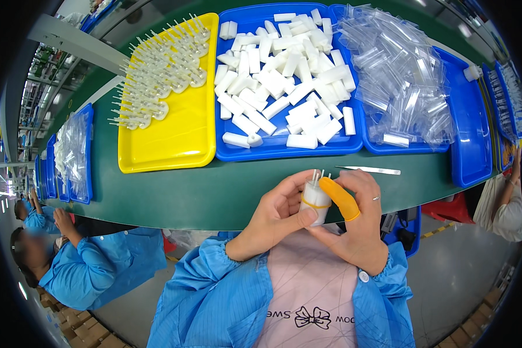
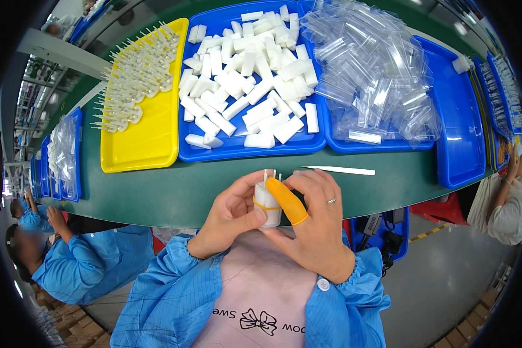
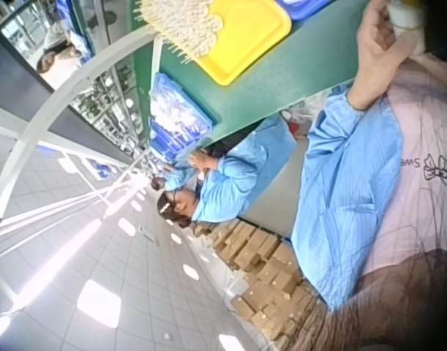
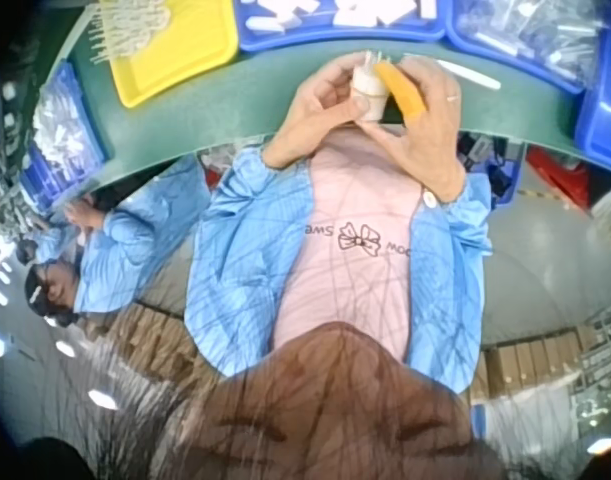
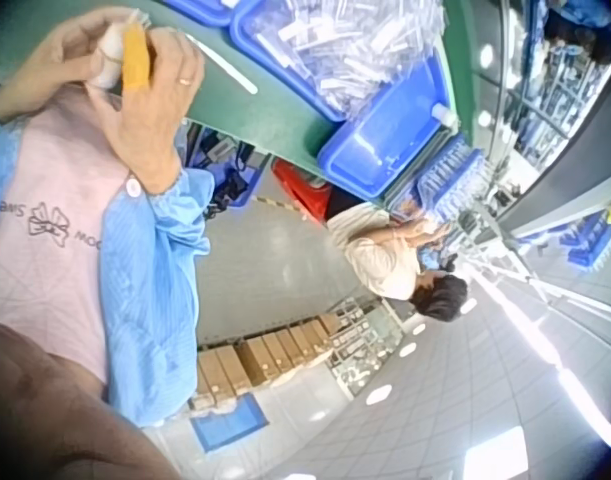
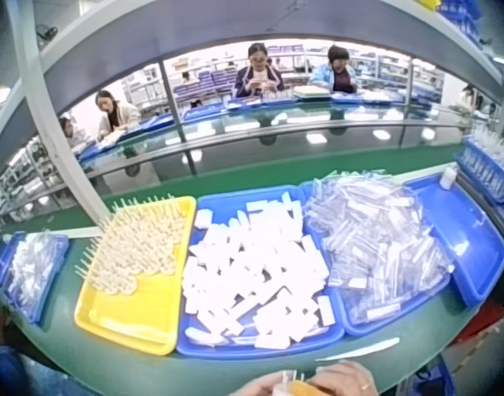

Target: The person inserts white cylindrical components into clear plastic tubes and secures them with rubber bands. They handle the items one at a time, using a yellow tool to assist with the insertion and placement of the rubber bands. The assembled units are placed into a blue tray on the assembly line.

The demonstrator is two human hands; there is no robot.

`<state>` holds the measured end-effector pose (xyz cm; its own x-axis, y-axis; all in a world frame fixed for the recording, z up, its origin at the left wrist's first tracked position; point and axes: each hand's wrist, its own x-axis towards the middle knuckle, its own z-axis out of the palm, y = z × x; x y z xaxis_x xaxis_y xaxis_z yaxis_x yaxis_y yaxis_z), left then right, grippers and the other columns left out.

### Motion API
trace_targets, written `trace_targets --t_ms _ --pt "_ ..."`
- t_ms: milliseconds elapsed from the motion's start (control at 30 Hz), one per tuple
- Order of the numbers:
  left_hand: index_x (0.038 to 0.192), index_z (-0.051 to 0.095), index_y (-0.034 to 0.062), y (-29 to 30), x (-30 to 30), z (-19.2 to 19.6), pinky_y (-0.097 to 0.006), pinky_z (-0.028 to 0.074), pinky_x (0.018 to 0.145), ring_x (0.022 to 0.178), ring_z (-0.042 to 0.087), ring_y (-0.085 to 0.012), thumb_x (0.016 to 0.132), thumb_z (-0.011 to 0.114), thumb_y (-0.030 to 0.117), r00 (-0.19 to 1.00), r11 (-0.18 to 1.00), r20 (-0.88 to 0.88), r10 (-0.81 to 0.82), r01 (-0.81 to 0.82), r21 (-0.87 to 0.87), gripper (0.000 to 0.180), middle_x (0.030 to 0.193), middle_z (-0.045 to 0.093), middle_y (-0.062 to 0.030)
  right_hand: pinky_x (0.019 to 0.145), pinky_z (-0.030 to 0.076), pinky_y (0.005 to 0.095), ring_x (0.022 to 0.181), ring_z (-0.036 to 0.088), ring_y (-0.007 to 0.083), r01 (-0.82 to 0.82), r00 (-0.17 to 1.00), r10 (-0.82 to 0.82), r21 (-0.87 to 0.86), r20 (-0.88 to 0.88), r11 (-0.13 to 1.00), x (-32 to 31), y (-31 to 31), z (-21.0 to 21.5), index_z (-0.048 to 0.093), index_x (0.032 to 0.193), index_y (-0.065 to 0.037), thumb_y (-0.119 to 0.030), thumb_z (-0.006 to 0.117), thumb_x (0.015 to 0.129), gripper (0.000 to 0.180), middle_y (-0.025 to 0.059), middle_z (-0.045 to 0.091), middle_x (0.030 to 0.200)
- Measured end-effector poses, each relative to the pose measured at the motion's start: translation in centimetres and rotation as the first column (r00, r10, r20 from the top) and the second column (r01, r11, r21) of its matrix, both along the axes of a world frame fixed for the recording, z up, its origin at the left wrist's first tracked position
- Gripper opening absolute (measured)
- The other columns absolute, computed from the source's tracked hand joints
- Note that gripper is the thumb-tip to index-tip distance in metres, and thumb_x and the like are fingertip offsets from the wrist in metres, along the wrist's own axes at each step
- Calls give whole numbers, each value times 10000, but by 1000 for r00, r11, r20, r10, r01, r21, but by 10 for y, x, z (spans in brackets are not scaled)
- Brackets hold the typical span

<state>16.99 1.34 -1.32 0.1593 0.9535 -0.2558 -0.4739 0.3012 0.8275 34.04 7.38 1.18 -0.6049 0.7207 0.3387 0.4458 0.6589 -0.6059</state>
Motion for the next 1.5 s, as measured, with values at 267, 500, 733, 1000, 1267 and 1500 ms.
trace_targets --t_ms 267,500,733,1000,1267,1500 --pt "1402 260 -26 6 -6 10 -372 444 968 1093 566 -256 918 536 289 891 980 454 -20 108 -168 640 1249 500 -170 963 362 453 1131 460 347 -41 992 14 -222 -122 974 3 0 5 540 1230 -36 -324 843 564 787 132 469 1221" --pt "1440 248 25 5 -6 9 -340 422 989 1158 530 -233 964 487 266 921 984 385 -61 120 -130 584 1325 466 -145 955 355 463 1131 460 346 -3 998 -5 -130 -61 991 -2 1 2 539 1237 -43 -310 844 548 799 129 469 1201" --pt "1444 244 34 5 -4 12 -334 424 989 1181 519 -225 971 493 268 938 985 343 -39 93 -142 583 1315 473 -130 955 353 486 1107 472 345 29 997 -32 -43 -71 999 -6 1 3 584 1170 -49 -273 836 546 710 111 491 1134" --pt "1431 255 20 6 -2 5 -362 432 987 1182 517 -241 968 482 337 923 979 379 -69 136 -153 605 1314 462 -146 958 377 464 1098 475 327 -2 993 2 6 -117 1000 -8 4 -10 555 1126 -26 -189 851 544 673 124 467 1156" --pt "1392 314 30 8 -6 2 -378 428 991 1154 533 -265 959 476 403 771 951 624 -126 273 -145 593 1265 510 -166 961 379 439 1120 468 325 -46 967 -34 -305 -252 951 -3 4 -7 559 1166 -22 -262 854 562 714 130 472 1164" --pt "1365 352 32 1 -4 -4 -330 441 955 1105 554 -188 878 639 369 930 978 365 -42 113 -177 659 1221 535 -107 983 341 494 1151 449 351 -25 997 17 -101 -72 995 -2 4 6 583 1149 -18 -344 861 544 741 124 472 1137"
